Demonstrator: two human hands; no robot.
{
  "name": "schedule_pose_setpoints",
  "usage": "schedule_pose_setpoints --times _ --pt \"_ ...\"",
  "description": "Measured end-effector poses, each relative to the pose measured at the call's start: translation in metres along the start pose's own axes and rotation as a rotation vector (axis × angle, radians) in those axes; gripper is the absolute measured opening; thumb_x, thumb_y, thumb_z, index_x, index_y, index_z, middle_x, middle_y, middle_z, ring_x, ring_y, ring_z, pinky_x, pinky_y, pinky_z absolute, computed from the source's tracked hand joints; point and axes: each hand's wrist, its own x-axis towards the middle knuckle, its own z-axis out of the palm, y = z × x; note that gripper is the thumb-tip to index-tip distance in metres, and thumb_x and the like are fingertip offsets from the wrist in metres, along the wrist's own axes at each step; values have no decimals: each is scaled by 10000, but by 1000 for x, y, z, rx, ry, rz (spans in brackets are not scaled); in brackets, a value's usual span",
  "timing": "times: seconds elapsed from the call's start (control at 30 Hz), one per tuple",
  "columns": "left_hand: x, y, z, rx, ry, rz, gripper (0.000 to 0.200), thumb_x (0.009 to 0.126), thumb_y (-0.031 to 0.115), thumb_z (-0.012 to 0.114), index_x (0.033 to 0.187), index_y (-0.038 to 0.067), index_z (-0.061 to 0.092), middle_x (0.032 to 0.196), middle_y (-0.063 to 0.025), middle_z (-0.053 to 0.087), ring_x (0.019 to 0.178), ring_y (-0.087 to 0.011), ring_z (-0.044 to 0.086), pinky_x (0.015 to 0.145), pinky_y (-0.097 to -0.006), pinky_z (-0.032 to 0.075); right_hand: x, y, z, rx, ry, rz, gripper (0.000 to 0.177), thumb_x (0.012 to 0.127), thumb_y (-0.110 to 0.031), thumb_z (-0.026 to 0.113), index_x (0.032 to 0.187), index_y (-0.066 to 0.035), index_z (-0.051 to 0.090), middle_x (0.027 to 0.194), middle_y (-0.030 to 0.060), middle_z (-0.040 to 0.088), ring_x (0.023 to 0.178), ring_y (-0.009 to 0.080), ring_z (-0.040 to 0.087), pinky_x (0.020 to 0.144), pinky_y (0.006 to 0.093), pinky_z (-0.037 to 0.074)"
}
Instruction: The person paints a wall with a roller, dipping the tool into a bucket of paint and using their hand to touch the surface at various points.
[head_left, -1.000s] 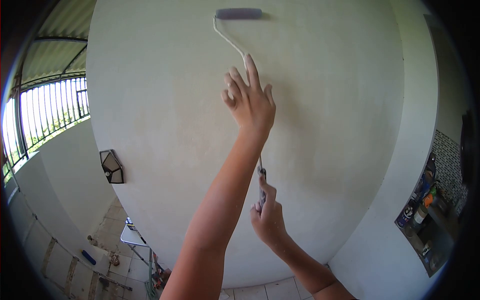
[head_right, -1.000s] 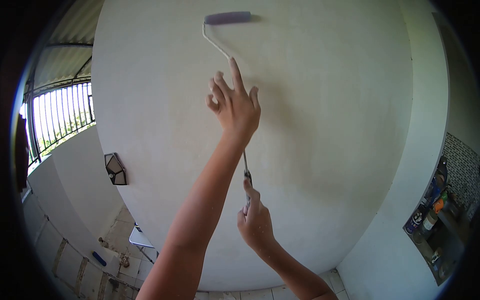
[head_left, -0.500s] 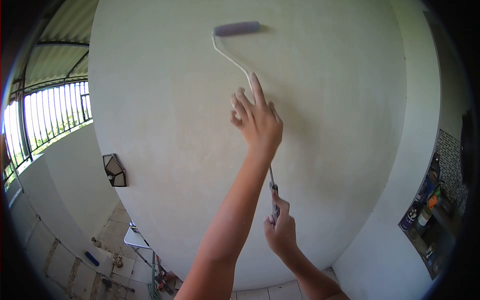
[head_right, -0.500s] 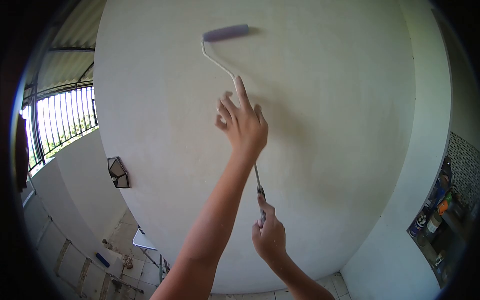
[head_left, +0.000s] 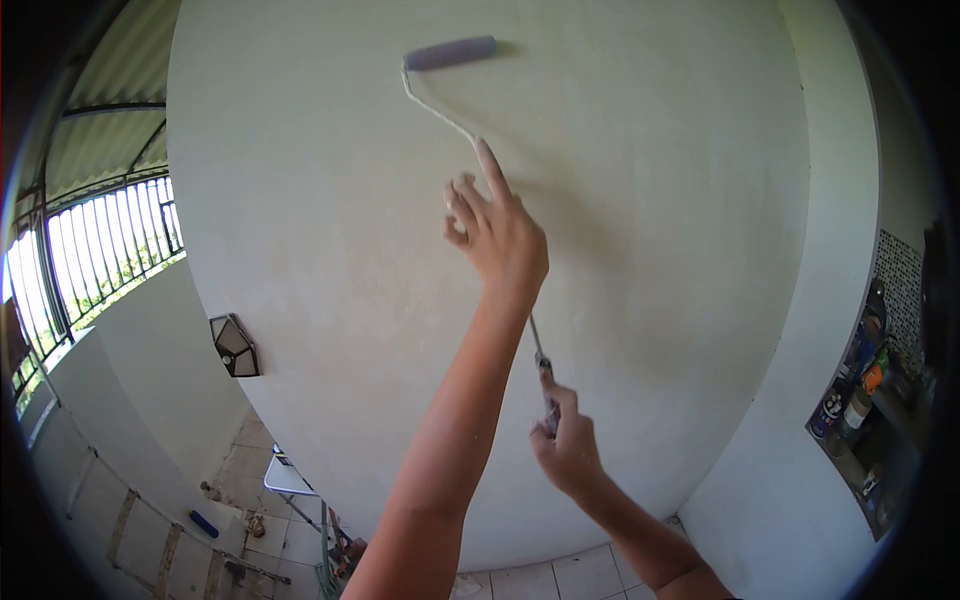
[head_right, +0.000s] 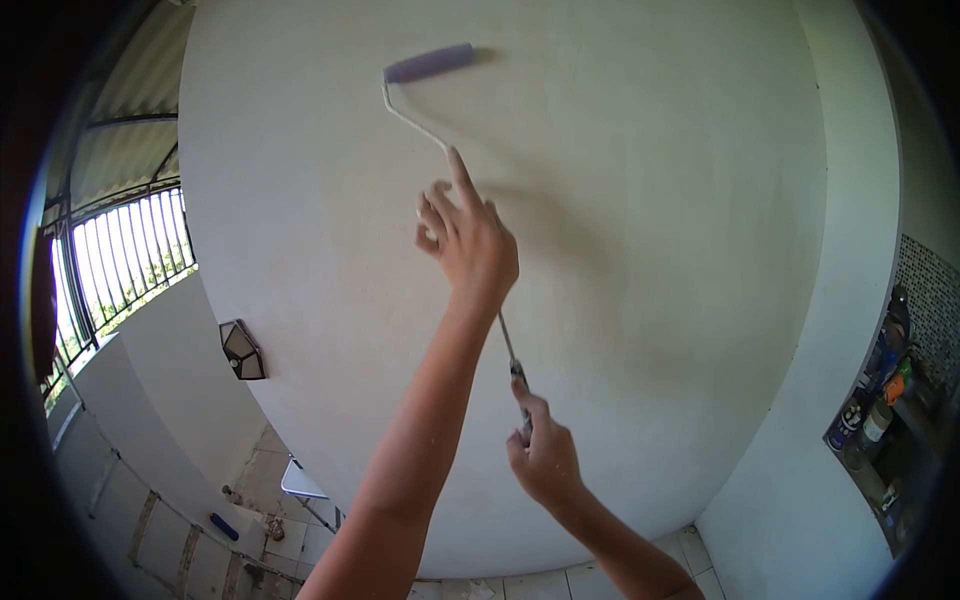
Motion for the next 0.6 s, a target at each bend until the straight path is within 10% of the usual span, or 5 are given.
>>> schedule_pose_setpoints --times 0.03,0.27,0.6 --pt "24 11 -4 -43 40 1 809 869 41 514 1551 54 79 1360 -258 353 1327 -394 246 1002 -522 219 14 -22 -20 24 40 -71 617 841 7 562 1426 -37 372 722 148 613 527 236 577 572 345 506" --pt "130 42 -71 12 -131 -51 855 741 76 565 1491 -18 167 1392 -318 339 1366 -417 243 1062 -507 174 42 -146 -101 319 -130 -49 620 880 -34 564 1458 -58 342 616 43 464 490 126 464 525 276 441" --pt "110 16 -55 78 -40 24 774 830 227 559 1445 -56 182 1360 -311 317 1322 -424 229 1044 -555 174 24 -98 -43 1351 -404 136 792 867 -68 471 1571 -164 123 560 60 437 320 128 372 346 279 440"
